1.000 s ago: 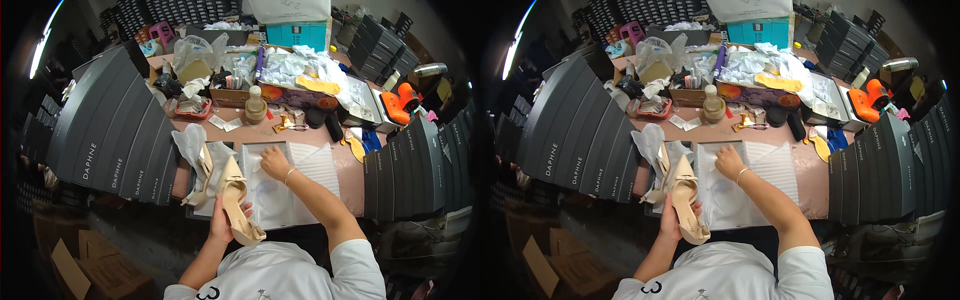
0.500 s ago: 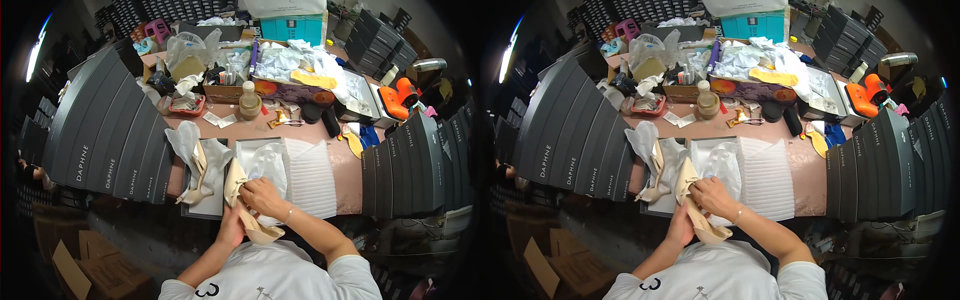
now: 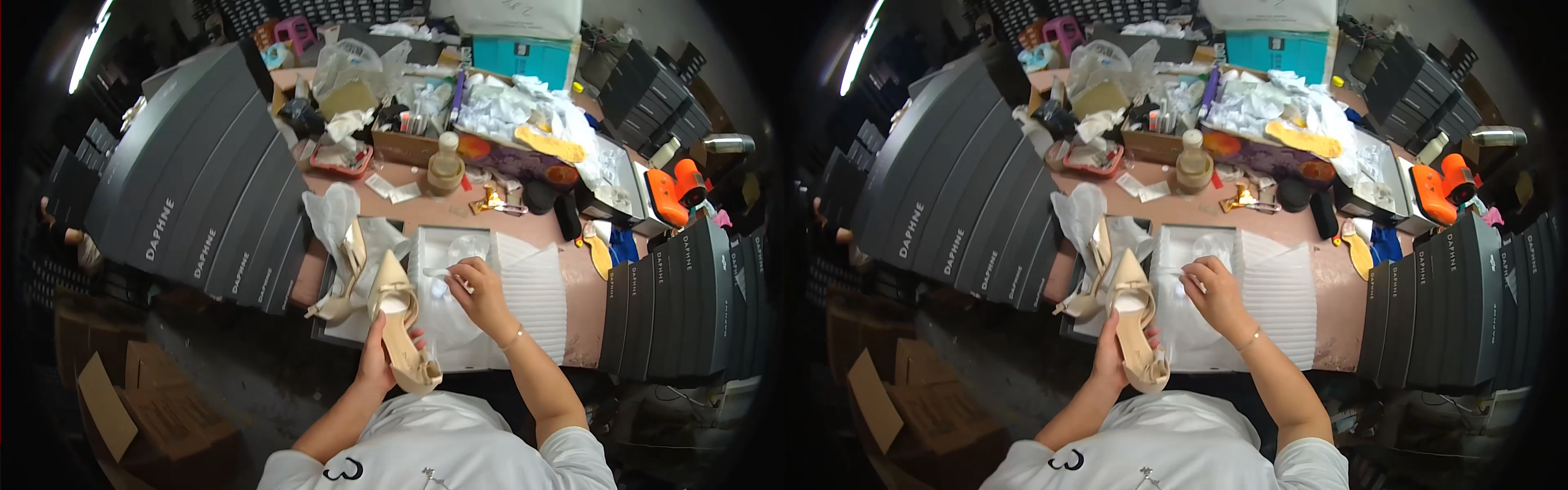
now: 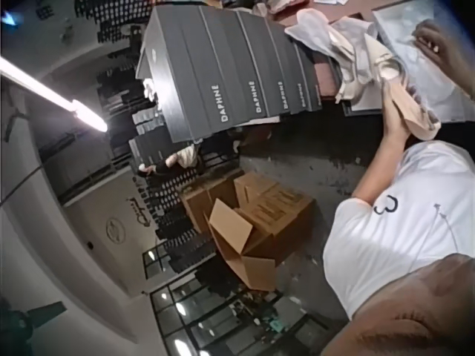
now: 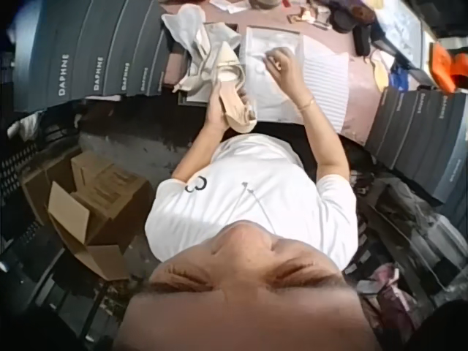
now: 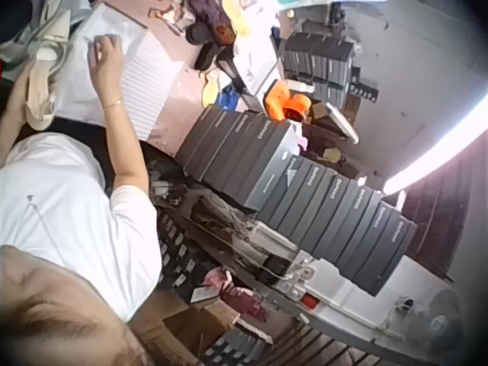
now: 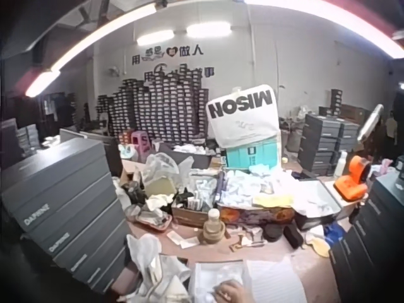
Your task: Inspecting and packaging high-heeled shoes into boxes.
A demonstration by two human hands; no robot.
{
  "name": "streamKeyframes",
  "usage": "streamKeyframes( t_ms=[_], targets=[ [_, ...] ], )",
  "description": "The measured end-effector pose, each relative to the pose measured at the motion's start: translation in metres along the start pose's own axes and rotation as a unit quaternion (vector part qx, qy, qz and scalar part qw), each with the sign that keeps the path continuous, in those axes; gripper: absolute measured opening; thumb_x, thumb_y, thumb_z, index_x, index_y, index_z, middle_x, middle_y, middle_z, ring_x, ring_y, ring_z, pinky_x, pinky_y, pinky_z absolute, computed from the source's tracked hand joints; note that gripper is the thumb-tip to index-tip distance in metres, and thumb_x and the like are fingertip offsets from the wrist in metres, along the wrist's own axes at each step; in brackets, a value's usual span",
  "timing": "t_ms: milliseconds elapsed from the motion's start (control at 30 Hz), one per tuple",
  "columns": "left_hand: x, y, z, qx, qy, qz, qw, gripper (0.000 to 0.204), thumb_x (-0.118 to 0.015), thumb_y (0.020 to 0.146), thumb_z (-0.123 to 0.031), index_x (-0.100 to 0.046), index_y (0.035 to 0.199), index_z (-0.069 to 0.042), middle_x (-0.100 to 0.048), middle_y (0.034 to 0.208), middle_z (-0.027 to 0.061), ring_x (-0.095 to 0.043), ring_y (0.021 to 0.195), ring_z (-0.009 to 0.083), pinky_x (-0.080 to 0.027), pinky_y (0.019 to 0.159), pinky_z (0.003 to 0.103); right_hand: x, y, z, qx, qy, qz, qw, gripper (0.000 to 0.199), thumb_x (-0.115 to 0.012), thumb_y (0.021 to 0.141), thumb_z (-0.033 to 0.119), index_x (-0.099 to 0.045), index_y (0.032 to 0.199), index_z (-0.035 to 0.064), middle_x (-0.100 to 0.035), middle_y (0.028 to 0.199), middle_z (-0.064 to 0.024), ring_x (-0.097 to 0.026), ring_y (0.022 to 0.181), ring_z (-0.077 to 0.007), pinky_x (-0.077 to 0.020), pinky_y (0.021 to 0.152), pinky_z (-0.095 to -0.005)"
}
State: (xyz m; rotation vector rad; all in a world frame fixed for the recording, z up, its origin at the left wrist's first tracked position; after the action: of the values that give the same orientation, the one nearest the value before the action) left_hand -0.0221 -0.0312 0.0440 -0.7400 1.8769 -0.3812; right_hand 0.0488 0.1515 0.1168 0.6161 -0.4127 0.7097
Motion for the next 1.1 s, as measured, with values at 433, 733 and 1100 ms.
streamKeyframes(
  t_ms=[433, 733, 1100],
  targets=[
    [0.016, -0.013, 0.010, -0.014, 0.031, -0.089, 0.995, 0.050, -0.041, 0.098, -0.047, -0.054, 0.114, -0.001, -0.057, 0.075, 0.0078, -0.058, 0.064, 0.0182, -0.054, 0.061, 0.034, -0.047, -0.011, 0.030, 0.085, -0.039, 0.115, 0.989, 0.063, -0.069, 0.073, 0.007, -0.044, 0.131, 0.0086, -0.053, 0.122, -0.0179, -0.058, 0.103, -0.0346, -0.0488, 0.085, -0.0404],
    [0.010, 0.008, -0.018, -0.056, 0.039, -0.041, 0.997, 0.055, -0.041, 0.097, -0.050, -0.052, 0.118, 0.000, -0.060, 0.095, 0.0115, -0.062, 0.075, 0.0206, -0.055, 0.069, 0.036, -0.023, -0.008, -0.029, 0.027, -0.157, 0.076, 0.984, 0.042, -0.074, 0.065, 0.010, -0.062, 0.105, 0.0059, -0.060, 0.101, -0.0126, -0.058, 0.097, -0.0336, -0.0482, 0.080, -0.0417],
    [-0.019, 0.006, 0.002, -0.093, 0.104, 0.045, 0.989, 0.040, -0.040, 0.100, -0.033, -0.037, 0.131, -0.008, -0.052, 0.119, 0.0106, -0.060, 0.098, 0.0197, -0.053, 0.080, 0.035, -0.036, -0.037, 0.045, 0.005, -0.017, 0.122, 0.992, 0.039, -0.074, 0.069, 0.014, -0.056, 0.103, 0.0061, -0.056, 0.097, -0.0123, -0.060, 0.076, -0.0310, -0.0505, 0.068, -0.0388]
  ],
)
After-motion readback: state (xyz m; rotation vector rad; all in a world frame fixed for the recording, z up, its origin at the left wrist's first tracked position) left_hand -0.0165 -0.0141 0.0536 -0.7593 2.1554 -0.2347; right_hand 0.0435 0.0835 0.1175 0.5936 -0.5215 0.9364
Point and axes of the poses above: each hand's wrist, its own y-axis towards the middle knuckle, its own x-axis out of the back of the hand, z = x × y, the point moved 6 cm from there along y, towards the middle knuckle
